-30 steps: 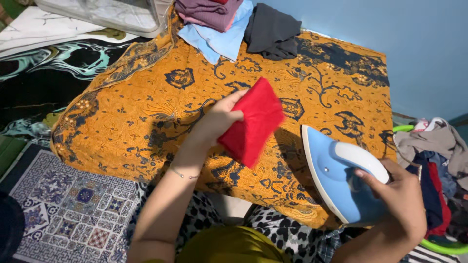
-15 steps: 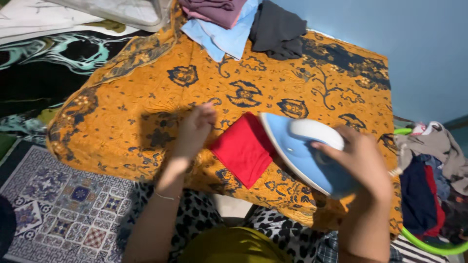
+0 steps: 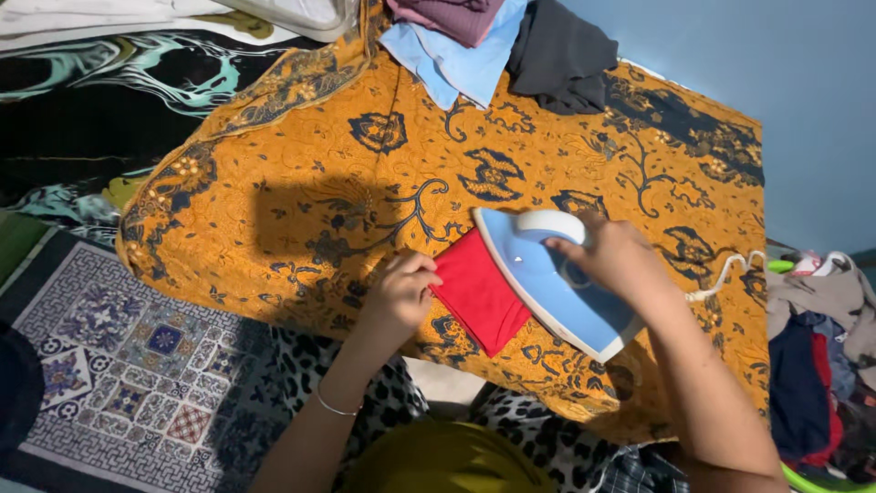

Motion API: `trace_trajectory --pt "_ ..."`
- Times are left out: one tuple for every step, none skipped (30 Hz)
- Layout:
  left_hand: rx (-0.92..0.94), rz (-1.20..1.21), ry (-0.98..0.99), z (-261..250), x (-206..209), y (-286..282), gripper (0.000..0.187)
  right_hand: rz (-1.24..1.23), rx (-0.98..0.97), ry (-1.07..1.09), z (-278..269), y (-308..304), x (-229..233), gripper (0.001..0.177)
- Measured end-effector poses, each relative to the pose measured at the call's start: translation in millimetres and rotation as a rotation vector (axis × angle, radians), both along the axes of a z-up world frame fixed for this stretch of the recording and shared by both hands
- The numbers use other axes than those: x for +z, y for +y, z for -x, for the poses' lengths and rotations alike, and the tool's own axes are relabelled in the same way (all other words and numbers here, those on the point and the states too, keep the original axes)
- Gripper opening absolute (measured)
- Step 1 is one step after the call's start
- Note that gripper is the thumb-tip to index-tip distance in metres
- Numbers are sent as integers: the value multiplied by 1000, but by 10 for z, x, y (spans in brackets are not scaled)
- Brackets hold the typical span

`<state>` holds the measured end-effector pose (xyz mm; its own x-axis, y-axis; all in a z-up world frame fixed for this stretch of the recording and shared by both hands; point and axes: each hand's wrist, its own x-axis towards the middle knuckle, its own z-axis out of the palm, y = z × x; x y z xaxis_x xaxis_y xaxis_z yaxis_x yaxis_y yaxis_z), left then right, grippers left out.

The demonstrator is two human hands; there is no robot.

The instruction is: The person irons a dark gray t-shirt and a red t-shirt on a patterned tablecloth. They smooth the fabric, use a blue iron to press the garments, and fold them after ironing.

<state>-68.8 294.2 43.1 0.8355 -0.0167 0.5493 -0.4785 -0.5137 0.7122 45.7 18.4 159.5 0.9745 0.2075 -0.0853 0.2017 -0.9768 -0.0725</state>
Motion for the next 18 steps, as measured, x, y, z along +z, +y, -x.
trace_trajectory --pt "-9 7 16 23 23 33 10 3 -16 1 -5 -51 10 66" --pt "-22 47 23 56 33 60 8 8 -30 3 17 -93 23 64" --pt "-35 87 29 85 41 94 6 11 -8 -29 60 -122 43 64" --pt "-43 128 28 82 52 124 4 16 18 -67 77 -135 92 63" --pt "-7 93 95 72 68 161 5 20 45 -105 107 -131 148 62" --pt "29 55 162 47 88 209 6 16 23 -88 159 -113 203 60" --pt "65 17 230 17 113 233 8 12 1 -71 237 -98 269 59" --pt "94 45 282 -6 140 252 10 5 -20 -51 308 -52 324 57" --pt "124 74 333 -25 168 266 12 5 5 -41 339 15 385 57" --pt "151 99 387 -30 194 273 14 2 27 -28 374 95 437 57" --pt "154 119 312 -34 215 265 14 -1 50 -15 406 180 484 57" --pt "154 136 238 -31 231 261 13 -26 77 42 441 286 503 56" --pt "153 152 164 -27 238 252 13 -52 105 97 469 404 498 54" --pt "163 170 194 -30 231 228 14 -80 131 154 499 502 482 53" --pt "174 188 225 -40 211 195 15 -56 220 113 529 609 437 51" --pt "186 205 256 -58 178 182 17 -32 310 71 551 711 378 50" --pt "191 185 259 -97 134 178 17 -8 399 29 571 749 349 49" --pt "201 167 262 -159 78 177 18 7 414 34 587 765 322 49"
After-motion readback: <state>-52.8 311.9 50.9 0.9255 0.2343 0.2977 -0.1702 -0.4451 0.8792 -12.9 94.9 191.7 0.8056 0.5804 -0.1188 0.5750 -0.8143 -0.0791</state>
